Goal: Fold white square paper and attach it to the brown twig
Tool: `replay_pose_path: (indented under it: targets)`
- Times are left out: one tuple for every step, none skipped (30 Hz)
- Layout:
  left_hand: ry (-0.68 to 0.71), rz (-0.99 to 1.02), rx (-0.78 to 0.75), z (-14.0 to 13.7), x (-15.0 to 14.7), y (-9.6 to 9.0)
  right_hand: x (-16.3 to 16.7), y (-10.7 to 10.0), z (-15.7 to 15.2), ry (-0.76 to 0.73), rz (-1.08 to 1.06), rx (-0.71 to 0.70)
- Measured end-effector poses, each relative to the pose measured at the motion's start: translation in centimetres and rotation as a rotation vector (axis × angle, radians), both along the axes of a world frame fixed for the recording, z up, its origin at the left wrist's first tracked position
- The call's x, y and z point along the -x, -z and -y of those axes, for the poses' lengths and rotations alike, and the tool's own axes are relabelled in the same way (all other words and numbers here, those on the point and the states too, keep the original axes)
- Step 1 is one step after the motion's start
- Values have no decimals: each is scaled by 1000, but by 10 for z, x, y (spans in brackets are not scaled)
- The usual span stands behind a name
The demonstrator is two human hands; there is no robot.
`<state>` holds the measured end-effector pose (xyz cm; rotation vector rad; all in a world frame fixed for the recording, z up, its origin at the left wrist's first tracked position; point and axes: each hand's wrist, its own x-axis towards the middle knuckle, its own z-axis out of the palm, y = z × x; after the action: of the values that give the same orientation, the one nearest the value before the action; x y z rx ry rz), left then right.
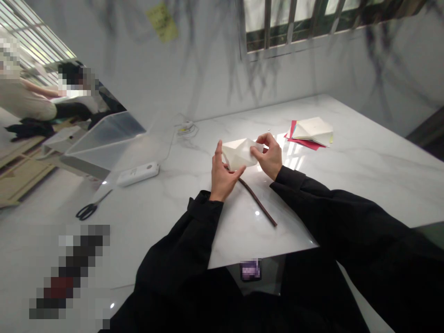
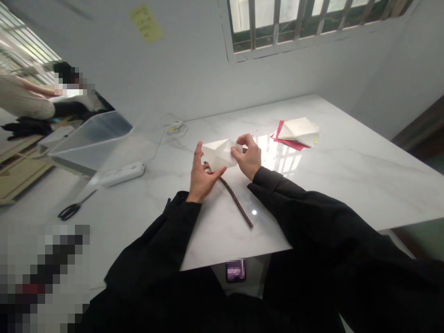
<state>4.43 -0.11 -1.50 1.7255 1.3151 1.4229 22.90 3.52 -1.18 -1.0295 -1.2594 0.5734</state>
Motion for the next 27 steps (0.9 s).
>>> replay_pose_path:
  targets:
    - [-35,15,-2,-2,2,-1,0,0,1,2,-5,-1]
    - [-72,31,-9,-4,4,-2,0,-1,1,7,-9,4]
    - [-104,47,-26,-6,7,-3,1,-1,1,11,-12,15]
    - [-128,60,-55,-8,11,-5,0,-1,2,9,-14,32]
    - [-144,69,-86,-11,14,-8,0,0,2,-2,-13,55]
    - [-155,78,-111,-13,16,-9,0,1,2,-20,-11,82]
    - [-160,91,-123,-15,19,-11,-1,1,1,-40,-7,105]
    - [-159,109,-121,-16,20,-11,-1,2,1,-57,-2,119]
    - [-154,133,-108,-18,22,-11,-2,3,0,-71,6,118]
    - [-150,161,-92,-19,23,-10,-3,3,0,-87,16,103]
    - [-151,190,-78,-20,23,-10,-4,3,-1,-109,29,81]
    - [-156,217,-67,-21,24,-8,-5,4,-2,-139,48,60]
    - [-163,242,-55,-22,25,-7,-5,4,-3,-175,73,50]
    - [-170,268,-40,-23,25,-7,-6,4,-3,-212,102,53]
    - [-176,295,-17,-23,26,-6,-6,4,-4,-245,135,66]
    - [-179,323,11,-23,27,-6,-6,5,-4,-273,169,87]
    - [-178,351,41,-24,28,-7,-6,5,-4,-301,203,112]
    - [-174,377,66,-24,30,-7,-6,6,-4,-331,235,135]
    - [-163,399,86,-24,31,-8,-6,6,-4,-361,260,154]
    - [-142,416,103,-24,33,-9,-6,6,-4,-384,273,165]
    - [-113,426,121,-25,35,-10,-6,7,-4,-397,275,172]
    - [-79,432,142,-25,37,-11,-6,6,-5,-398,266,176]
    - [-46,432,161,-26,39,-12,-7,6,-6,-391,249,178]
    - [-18,431,176,-26,41,-12,-7,6,-7,-376,225,180]
    - [4,427,182,-25,41,-14,-7,6,-8,-357,198,182]
    - [18,422,179,-24,42,-15,-8,6,-9,-338,173,180]
    - [26,410,167,-23,41,-16,-9,6,-11,-318,151,174]
